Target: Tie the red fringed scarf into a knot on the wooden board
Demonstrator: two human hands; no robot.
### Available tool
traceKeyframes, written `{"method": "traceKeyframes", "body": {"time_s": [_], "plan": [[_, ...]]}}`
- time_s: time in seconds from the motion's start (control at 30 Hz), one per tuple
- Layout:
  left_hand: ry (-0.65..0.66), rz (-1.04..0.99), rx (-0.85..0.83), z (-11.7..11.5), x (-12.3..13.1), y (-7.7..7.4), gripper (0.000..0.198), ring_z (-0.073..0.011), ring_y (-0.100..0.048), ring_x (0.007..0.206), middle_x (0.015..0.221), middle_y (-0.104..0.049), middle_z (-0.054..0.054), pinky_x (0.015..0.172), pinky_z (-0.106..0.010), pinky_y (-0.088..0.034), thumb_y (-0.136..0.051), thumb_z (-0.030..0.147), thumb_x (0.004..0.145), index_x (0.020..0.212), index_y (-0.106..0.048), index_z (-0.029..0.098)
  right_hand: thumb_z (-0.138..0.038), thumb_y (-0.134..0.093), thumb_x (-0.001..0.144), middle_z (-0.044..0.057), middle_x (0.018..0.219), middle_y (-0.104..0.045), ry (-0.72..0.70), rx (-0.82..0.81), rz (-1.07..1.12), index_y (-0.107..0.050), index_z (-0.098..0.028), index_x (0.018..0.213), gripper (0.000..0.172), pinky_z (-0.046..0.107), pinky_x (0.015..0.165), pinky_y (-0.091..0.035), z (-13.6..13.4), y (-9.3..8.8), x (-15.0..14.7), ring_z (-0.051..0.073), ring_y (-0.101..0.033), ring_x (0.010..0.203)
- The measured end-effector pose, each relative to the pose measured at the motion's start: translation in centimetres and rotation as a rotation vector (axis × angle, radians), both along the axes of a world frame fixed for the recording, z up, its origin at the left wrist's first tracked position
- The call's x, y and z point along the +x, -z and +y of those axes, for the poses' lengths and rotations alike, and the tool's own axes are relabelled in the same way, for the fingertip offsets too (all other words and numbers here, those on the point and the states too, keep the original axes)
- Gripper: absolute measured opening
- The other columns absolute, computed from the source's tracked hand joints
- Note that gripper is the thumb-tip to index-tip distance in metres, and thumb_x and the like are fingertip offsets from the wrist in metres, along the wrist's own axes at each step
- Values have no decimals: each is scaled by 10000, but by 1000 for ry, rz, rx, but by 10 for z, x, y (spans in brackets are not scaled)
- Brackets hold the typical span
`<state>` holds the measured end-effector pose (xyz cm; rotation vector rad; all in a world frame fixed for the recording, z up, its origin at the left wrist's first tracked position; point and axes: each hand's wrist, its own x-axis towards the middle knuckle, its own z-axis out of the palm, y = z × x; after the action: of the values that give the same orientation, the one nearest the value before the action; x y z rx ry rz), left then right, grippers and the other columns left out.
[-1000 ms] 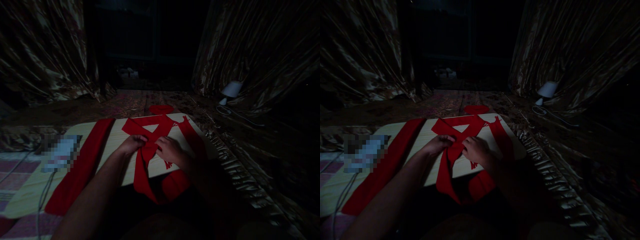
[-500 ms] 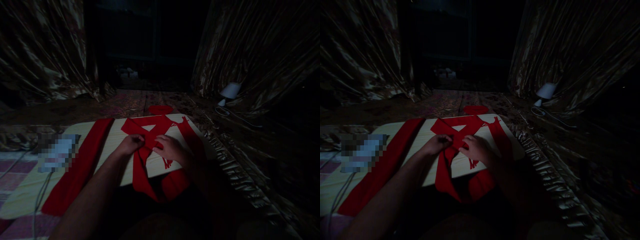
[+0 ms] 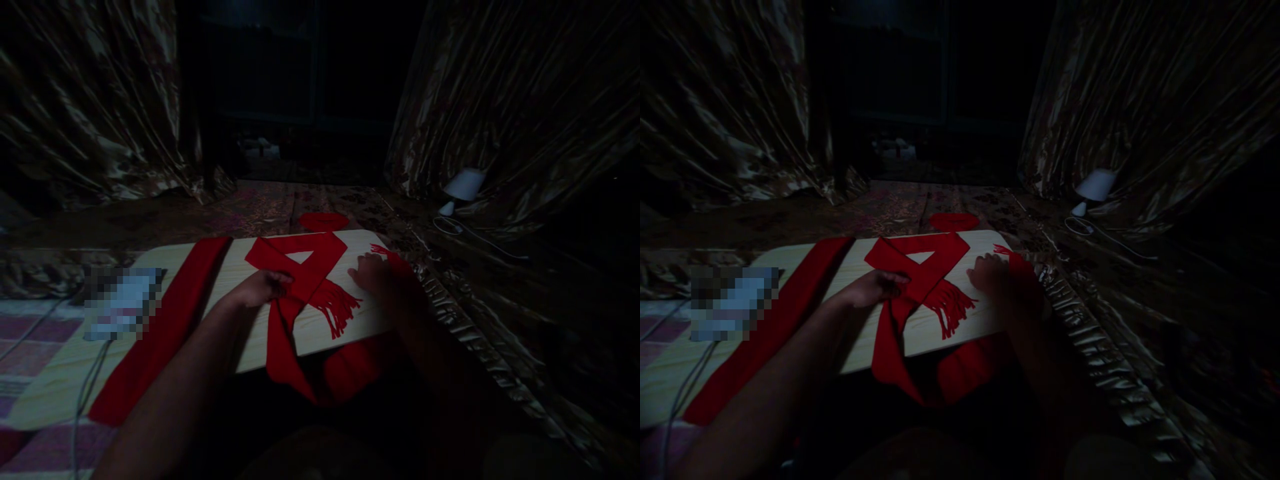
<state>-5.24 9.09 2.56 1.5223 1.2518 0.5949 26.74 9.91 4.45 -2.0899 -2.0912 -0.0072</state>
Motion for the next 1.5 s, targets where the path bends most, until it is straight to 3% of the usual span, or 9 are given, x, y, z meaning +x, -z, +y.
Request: {"method": "traceKeyframes", "body": {"time_s": [0.13,0.2,0.3,0.37,0.5,0.7,1.03,1.23,1.5], "plan": [[68,55,100,-2,3,-3,457,-161,-616,652,878,-737,-52,596,-269,-490,-728,173,599,1055,-767,164,-387,-514,949,111,940,-725,-266,-36,26,-720,-192,926,284,309,779,-451,-31,-5,-44,216,-657,865],[69,145,317,-7,9,-5,418,-222,-666,844,987,-738,-82,771,-328,-537,-739,162,604,1019,-779,179,-446,-604,897,110,938,-714,-356,2,16,-706,-189,954,283,316,795,-453,-47,-6,-63,231,-645,886],[81,277,709,-15,17,-6,381,-285,-605,1152,1211,-687,-108,1032,-405,-462,-752,182,658,1036,-784,223,-486,-704,824,131,1037,-684,-487,118,-32,-680,-176,1049,384,347,901,-443,-65,-7,-79,265,-603,1020],[171,307,817,-18,21,-4,370,-279,-577,1221,1287,-660,-105,1088,-410,-427,-736,235,730,1098,-766,234,-474,-694,842,130,1062,-672,-564,119,-67,-677,-173,1061,373,358,931,-439,-70,-7,-83,269,-589,1046],[309,372,787,-17,21,5,437,-287,-626,1167,1242,-692,-137,1032,-415,-484,-708,348,802,1202,-715,172,-335,-591,932,108,1058,-673,-576,49,-131,-675,-168,1055,223,336,878,-457,-67,-5,-83,246,-616,1002],[255,359,811,-12,15,17,424,-263,-636,1159,1241,-699,-120,1027,-387,-495,-664,320,839,1228,-702,156,-82,-473,913,117,1007,-673,-539,-48,-246,-650,-144,1048,231,308,799,-445,-55,-2,-78,220,-638,911],[155,350,903,-14,13,23,410,-249,-643,1147,1233,-712,-89,1015,-413,-516,-555,135,813,1165,-752,209,-110,-510,903,105,1015,-630,-600,61,-265,-671,-180,1042,224,320,829,-397,-49,0,-64,242,-528,997],[85,404,963,-11,10,26,471,-262,-641,1140,1294,-679,-98,1005,-440,-516,-519,70,778,1164,-756,202,-132,-505,916,92,988,-594,-650,67,-221,-680,-260,1213,368,322,820,-370,-49,0,-60,239,-488,977],[40,260,1059,-15,13,18,420,-227,-645,1118,1207,-725,-66,1006,-419,-506,-537,65,800,1120,-762,217,-105,-536,867,89,975,-581,-658,84,-201,-721,-228,1078,306,322,816,-377,-46,5,-58,229,-495,953]]}}
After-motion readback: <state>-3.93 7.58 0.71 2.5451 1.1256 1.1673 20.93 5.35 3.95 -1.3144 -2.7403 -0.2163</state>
